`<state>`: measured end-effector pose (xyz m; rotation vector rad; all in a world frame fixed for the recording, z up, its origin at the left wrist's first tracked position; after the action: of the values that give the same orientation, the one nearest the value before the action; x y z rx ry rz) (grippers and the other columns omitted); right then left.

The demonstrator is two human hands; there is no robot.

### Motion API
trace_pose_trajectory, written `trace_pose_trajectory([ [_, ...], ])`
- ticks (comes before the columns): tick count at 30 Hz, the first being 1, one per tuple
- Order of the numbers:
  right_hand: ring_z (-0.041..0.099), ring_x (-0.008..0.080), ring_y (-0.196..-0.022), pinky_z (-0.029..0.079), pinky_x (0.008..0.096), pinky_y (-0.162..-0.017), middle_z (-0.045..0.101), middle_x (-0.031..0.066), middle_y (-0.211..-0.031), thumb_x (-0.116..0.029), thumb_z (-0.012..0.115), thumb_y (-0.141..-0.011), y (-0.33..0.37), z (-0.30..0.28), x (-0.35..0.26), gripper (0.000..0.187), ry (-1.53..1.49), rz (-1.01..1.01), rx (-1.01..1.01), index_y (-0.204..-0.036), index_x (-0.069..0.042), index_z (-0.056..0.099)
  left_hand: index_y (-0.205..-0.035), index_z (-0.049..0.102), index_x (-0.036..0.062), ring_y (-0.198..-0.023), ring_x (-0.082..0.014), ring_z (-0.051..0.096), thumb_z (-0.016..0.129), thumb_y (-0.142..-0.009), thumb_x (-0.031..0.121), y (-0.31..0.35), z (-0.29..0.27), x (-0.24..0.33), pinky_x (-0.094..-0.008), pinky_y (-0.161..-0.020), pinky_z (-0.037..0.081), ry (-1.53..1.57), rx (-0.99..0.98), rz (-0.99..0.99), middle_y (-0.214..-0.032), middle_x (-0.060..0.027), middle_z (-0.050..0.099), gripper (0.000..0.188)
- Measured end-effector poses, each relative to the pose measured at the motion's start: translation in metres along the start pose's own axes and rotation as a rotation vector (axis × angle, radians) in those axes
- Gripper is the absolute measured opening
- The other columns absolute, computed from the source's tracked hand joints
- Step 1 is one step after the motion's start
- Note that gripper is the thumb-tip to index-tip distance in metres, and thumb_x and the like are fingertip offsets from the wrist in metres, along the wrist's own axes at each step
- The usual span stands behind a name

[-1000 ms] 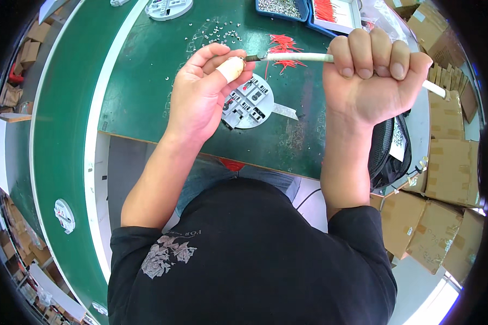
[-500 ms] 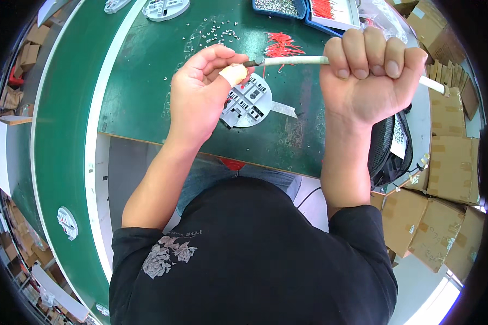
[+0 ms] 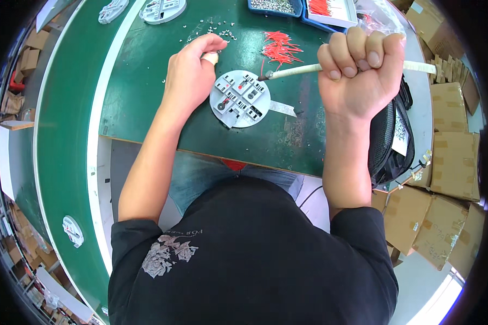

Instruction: Clean small electronic components with a brush and assemble them into a plastic circular housing.

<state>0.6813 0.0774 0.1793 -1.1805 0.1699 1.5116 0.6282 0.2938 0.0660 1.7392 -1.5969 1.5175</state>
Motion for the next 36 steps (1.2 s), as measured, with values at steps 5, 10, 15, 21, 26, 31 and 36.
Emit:
trace_pose_trajectory([
  [5,0.031,0.0106,-0.052,0.028,0.0276,-0.046,0.032,-0.0032,-0.06,-0.046,0.046,-0.104,0.0,0.012,0.001,0.046,0.004,0.01,0.081,-0.071,-0.015,0.04,-0.125,0.06,0.0012,-0.109,-0.0206,0.066,0.06,-0.092,-0.002,0.006,-0.013,-0.018,-0.0303,-0.095,0.05,0.162,0.039,-0.056,-0.123,-0.0102,0.069,0.033],
  [10,0.026,0.008,-0.049,0.024,0.0236,-0.043,0.031,-0.0047,-0.065,-0.052,0.034,-0.107,0.006,0.06,0.014,0.043,0.21,-0.135,0.448,-0.087,-0.017,0.047,-0.129,0.057,0.0041,-0.109,-0.0315,0.066,0.072,-0.084,0.008,0.025,-0.025,-0.014,-0.0365,-0.092,0.053,0.134,0.057,0.017,-0.122,-0.0152,0.067,0.047],
  [15,0.026,0.0081,-0.049,0.024,0.0235,-0.043,0.034,-0.0042,-0.067,-0.052,0.031,-0.108,0.013,0.063,0.04,0.042,0.208,-0.055,0.274,-0.088,-0.017,0.046,-0.135,0.052,0.0059,-0.127,-0.0306,0.053,0.085,-0.072,0.026,0.06,-0.024,0.003,-0.0442,-0.101,0.041,-0.116,-0.13,0.298,-0.134,-0.0135,0.059,0.073],
  [21,0.025,0.0085,-0.05,0.023,0.0238,-0.044,0.035,-0.0036,-0.068,-0.053,0.028,-0.108,0.021,0.079,0.061,0.043,0.188,-0.005,0.061,-0.089,-0.018,0.045,-0.143,0.047,0.0111,-0.133,-0.0285,0.047,0.089,-0.062,0.033,0.068,-0.035,-0.009,-0.0475,-0.109,0.029,-0.195,-0.265,0.179,-0.139,-0.0095,0.053,0.094],
  [26,0.024,0.009,-0.05,0.023,0.0249,-0.045,0.034,-0.003,-0.067,-0.055,0.027,-0.107,0.031,0.099,0.081,0.046,0.185,0.0,0.03,-0.089,-0.017,0.045,-0.144,0.046,0.0123,-0.133,-0.027,0.048,0.089,-0.061,0.031,0.076,-0.05,-0.015,-0.0454,-0.108,0.029,-0.17,-0.24,0.142,-0.137,-0.0101,0.053,0.095],
  [31,0.025,0.0093,-0.05,0.024,0.0257,-0.045,0.034,-0.0023,-0.067,-0.055,0.026,-0.108,0.034,0.114,0.097,0.046,0.162,0.069,-0.004,-0.089,-0.017,0.045,-0.145,0.045,0.0122,-0.134,-0.0262,0.046,0.089,-0.061,0.028,0.084,-0.06,-0.021,-0.0458,-0.107,0.029,-0.189,-0.193,0.179,-0.138,-0.0101,0.053,0.096],
  [36,0.028,0.0098,-0.05,0.024,0.0266,-0.046,0.032,-0.0017,-0.063,-0.056,0.035,-0.105,0.035,0.119,0.105,0.047,0.171,0.142,-0.157,-0.084,-0.015,0.043,-0.145,0.044,0.0121,-0.136,-0.0266,0.044,0.089,-0.062,0.028,0.091,-0.063,-0.019,-0.0463,-0.106,0.029,-0.198,-0.19,0.164,-0.138,-0.0111,0.052,0.095],
])
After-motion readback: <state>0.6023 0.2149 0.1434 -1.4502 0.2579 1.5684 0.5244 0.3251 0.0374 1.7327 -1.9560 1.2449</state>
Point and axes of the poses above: each hand's wrist, its own y-axis away from the middle knuckle, its own z-axis out of the palm, x = y × z, the point moved 1 cm from there along -y, towards the middle knuckle
